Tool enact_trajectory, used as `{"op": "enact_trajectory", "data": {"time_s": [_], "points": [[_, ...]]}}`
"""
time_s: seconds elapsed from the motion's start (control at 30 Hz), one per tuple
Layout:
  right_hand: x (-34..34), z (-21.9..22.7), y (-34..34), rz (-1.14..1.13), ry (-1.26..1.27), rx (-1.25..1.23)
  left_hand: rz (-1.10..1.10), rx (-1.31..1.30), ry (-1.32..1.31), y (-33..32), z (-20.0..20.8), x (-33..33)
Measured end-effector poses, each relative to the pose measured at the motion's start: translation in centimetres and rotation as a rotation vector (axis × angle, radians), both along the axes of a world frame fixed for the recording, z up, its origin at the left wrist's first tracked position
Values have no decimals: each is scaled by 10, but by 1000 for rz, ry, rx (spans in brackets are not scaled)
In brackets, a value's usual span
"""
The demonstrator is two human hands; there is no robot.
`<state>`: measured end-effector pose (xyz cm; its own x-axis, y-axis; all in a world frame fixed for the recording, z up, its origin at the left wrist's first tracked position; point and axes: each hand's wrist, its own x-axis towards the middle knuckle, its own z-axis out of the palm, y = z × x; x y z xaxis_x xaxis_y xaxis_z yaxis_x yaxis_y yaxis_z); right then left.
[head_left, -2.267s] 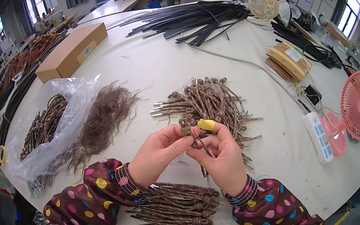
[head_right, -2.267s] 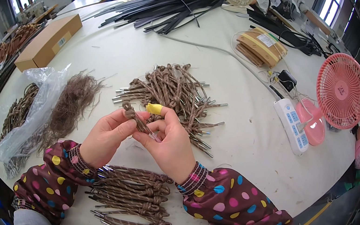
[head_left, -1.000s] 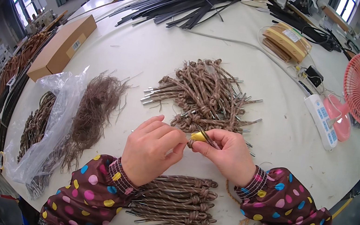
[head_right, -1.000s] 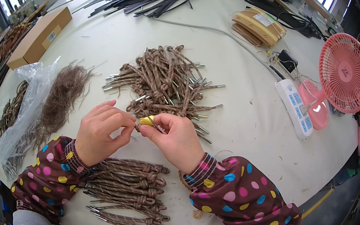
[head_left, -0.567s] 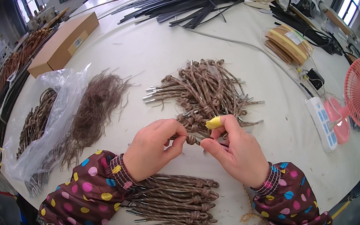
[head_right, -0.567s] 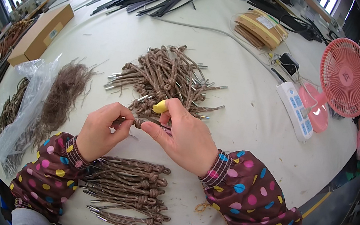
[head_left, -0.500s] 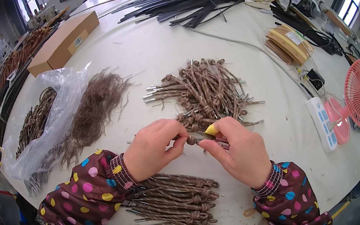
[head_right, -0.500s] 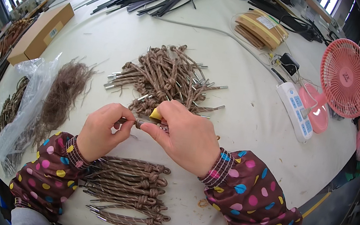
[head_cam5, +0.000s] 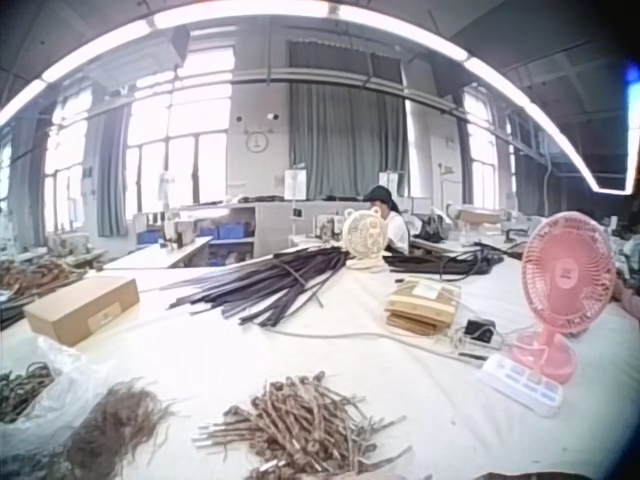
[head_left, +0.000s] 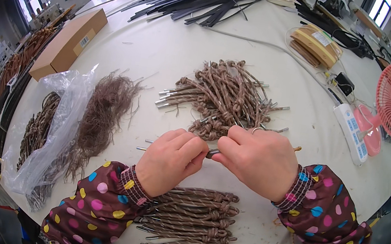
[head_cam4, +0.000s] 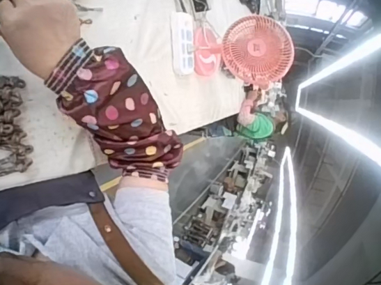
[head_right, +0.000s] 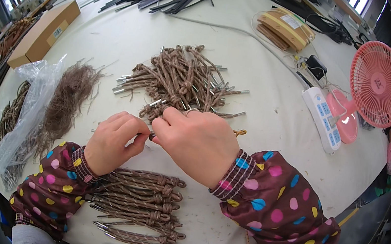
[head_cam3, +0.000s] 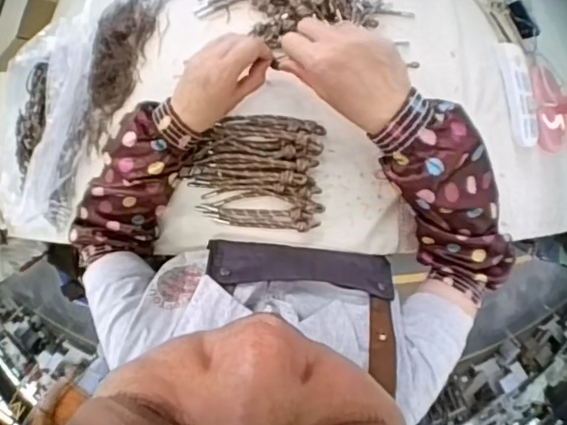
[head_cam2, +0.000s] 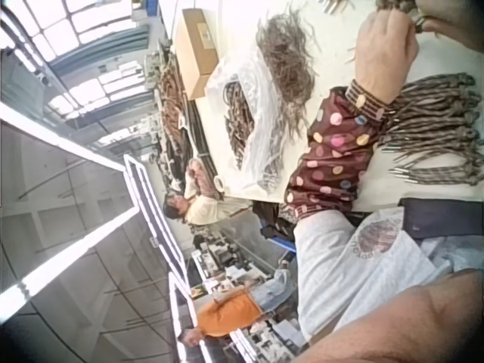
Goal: The person trims leather or fabric straps with metal tips using scissors.
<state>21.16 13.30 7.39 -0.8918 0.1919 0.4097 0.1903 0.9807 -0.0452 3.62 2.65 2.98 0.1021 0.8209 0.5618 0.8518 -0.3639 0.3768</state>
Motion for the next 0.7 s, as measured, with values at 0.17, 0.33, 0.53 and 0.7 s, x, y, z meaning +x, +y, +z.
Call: {"op": "enact_trajectory", "data": {"time_s": [0.17,0.33,0.53,0.7], "points": [[-1,-3,0,27,-14,76,-20,45,56,0,-2,0],[7,-18,5,-92,89,-545,55,-40,-188,-2,-3,0],[2,-31,-12,-69,236,-728,144,-160,-538,-2,-3,1],[-1,-39,-10,-90,347,-593,193,-426,-724,-3,6,-4]]}}
